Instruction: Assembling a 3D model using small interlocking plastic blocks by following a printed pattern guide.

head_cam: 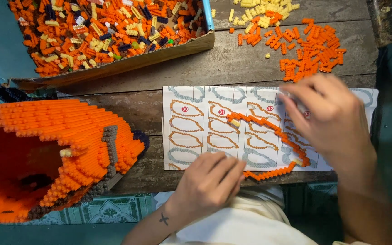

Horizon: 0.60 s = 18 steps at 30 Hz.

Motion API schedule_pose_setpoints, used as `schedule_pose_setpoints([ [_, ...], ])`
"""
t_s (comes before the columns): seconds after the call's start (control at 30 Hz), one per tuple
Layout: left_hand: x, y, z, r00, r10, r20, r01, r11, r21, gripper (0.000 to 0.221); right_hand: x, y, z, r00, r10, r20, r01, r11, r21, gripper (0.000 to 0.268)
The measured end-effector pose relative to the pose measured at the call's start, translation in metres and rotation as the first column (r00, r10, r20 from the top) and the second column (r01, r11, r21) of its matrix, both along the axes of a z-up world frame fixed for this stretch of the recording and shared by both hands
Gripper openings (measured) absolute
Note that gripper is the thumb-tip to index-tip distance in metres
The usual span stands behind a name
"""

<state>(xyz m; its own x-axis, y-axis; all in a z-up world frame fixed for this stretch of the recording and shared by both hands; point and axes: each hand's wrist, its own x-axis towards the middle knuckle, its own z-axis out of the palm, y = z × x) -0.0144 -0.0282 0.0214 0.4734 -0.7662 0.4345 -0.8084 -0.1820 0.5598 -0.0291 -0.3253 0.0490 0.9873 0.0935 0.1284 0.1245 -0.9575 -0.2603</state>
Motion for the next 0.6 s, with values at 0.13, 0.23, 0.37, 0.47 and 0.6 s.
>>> schedule_pose_setpoints([
  [0.13, 0.0, 0.001, 0.002, 0.997, -0.077, 0.019, 0.077, 0.997, -0.013, 0.016, 0.037, -0.013, -0.02, 0.998, 0.017, 0.066, -0.008, 0.992, -0.124, 0.015],
  [0.23, 0.0, 0.002, -0.003, 0.995, -0.099, -0.001, 0.099, 0.995, -0.016, 0.016, 0.056, -0.021, -0.031, 0.996, -0.003, 0.09, 0.024, 0.972, -0.234, 0.011],
  [0.37, -0.001, 0.003, -0.005, 0.996, -0.093, 0.011, 0.093, 0.996, -0.018, 0.004, 0.071, -0.033, -0.038, 0.994, 0.005, 0.11, 0.033, 0.94, -0.34, 0.022],
  [0.47, -0.003, 0.004, -0.007, 0.996, -0.089, 0.022, 0.09, 0.996, -0.008, 0.005, 0.075, -0.034, -0.034, 0.998, 0.004, 0.069, 0.017, 0.955, -0.295, 0.024],
  [0.6, -0.003, 0.004, -0.005, 0.996, -0.067, 0.05, 0.068, 0.998, -0.007, 0.007, 0.074, -0.042, -0.042, 0.997, 0.016, 0.077, 0.01, 0.942, -0.337, 0.02],
])
